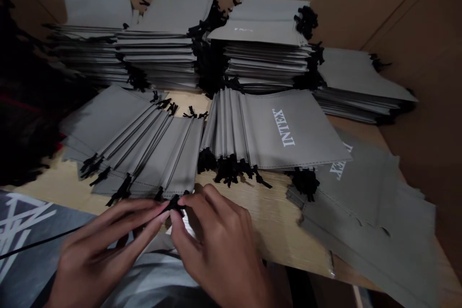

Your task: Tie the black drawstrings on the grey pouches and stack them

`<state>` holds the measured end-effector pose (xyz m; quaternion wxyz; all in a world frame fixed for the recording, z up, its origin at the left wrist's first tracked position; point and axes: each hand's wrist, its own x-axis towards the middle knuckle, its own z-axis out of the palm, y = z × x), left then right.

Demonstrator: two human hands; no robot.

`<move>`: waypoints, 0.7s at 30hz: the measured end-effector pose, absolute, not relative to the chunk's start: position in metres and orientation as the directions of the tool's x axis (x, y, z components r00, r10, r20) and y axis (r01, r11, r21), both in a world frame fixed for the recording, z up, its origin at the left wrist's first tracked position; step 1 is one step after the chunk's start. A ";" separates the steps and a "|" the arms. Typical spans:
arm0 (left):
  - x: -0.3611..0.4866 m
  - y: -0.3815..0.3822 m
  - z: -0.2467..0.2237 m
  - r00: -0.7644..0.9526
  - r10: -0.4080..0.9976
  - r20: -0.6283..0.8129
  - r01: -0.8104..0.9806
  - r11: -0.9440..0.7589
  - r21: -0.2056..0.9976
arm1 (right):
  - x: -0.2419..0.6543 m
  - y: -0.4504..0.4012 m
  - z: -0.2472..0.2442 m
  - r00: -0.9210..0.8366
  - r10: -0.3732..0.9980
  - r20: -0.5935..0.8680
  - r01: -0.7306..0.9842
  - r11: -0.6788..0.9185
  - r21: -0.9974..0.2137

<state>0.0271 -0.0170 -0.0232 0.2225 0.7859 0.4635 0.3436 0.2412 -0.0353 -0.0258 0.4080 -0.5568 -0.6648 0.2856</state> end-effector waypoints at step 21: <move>0.027 -0.008 -0.021 0.381 0.897 0.227 0.565 -0.420 0.710 | 0.234 -0.033 -0.036 -0.147 0.908 0.393 0.679 0.382 -0.627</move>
